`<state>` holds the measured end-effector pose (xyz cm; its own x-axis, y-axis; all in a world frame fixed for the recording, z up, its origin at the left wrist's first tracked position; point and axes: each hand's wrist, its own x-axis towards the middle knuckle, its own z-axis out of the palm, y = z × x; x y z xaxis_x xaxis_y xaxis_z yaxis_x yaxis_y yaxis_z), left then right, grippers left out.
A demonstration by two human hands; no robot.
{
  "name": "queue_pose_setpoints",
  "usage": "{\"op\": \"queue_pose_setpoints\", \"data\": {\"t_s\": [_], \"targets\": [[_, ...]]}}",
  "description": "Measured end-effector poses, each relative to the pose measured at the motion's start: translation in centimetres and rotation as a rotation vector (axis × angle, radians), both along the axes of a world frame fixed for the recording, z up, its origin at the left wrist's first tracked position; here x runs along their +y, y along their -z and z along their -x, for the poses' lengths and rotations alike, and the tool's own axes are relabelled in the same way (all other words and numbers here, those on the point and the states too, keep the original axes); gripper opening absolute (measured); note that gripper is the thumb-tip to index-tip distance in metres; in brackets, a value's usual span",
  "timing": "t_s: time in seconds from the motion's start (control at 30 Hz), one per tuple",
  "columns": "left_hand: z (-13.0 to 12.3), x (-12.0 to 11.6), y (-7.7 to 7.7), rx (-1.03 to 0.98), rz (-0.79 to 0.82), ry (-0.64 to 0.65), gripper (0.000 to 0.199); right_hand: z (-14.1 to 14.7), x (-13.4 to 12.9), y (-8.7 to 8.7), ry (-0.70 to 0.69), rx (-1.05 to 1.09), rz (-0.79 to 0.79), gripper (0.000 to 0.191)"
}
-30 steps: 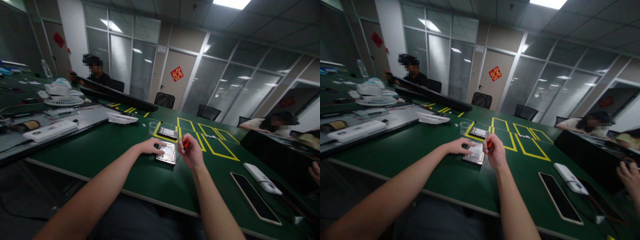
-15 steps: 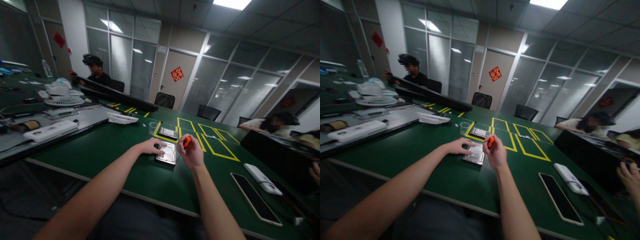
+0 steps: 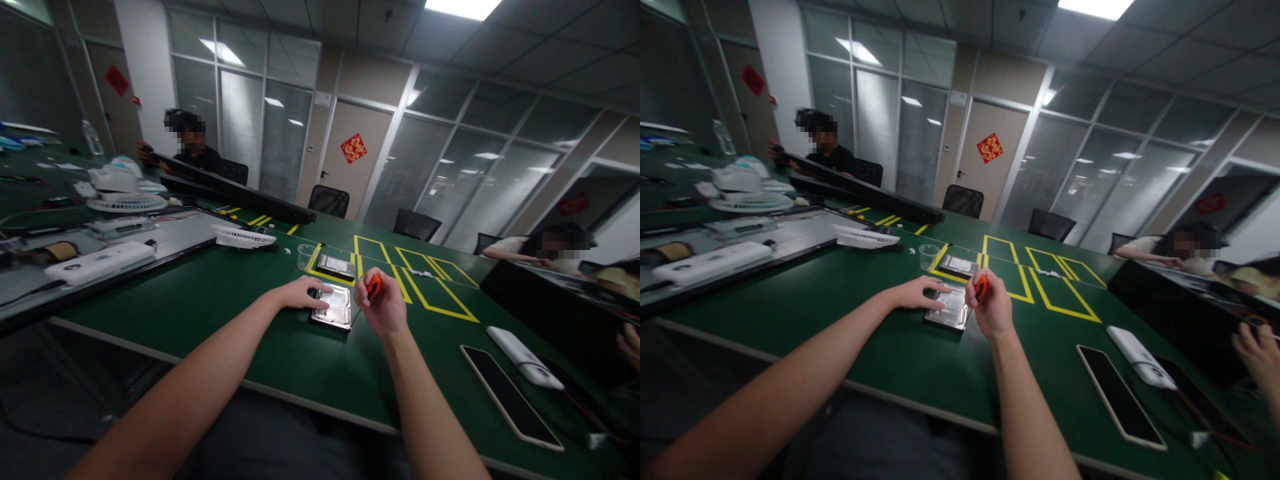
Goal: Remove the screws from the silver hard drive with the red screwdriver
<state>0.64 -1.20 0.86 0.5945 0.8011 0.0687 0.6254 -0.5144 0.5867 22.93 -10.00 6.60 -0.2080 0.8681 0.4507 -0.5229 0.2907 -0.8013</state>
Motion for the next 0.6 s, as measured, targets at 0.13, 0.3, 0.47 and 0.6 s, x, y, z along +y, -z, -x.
{"op": "queue_pose_setpoints", "data": {"t_s": [0.13,0.3,0.47,0.6], "targets": [[-0.06,0.11,0.25,-0.022,-0.025,0.011,0.072,-0.04,0.04,0.01,-0.002,0.001,0.003,0.028],[-0.09,0.14,0.29,-0.020,-0.021,0.004,0.073,-0.01,0.08,0.06,-0.001,0.008,0.001,0.027],[-0.01,-0.02,0.03,-0.014,0.003,-0.001,0.076,-0.04,0.08,0.11,0.012,0.010,-0.004,0.026],[-0.02,-0.09,-0.05,-0.012,-0.002,0.006,0.074,-0.03,0.04,0.10,0.032,-0.007,-0.014,0.025]]}}
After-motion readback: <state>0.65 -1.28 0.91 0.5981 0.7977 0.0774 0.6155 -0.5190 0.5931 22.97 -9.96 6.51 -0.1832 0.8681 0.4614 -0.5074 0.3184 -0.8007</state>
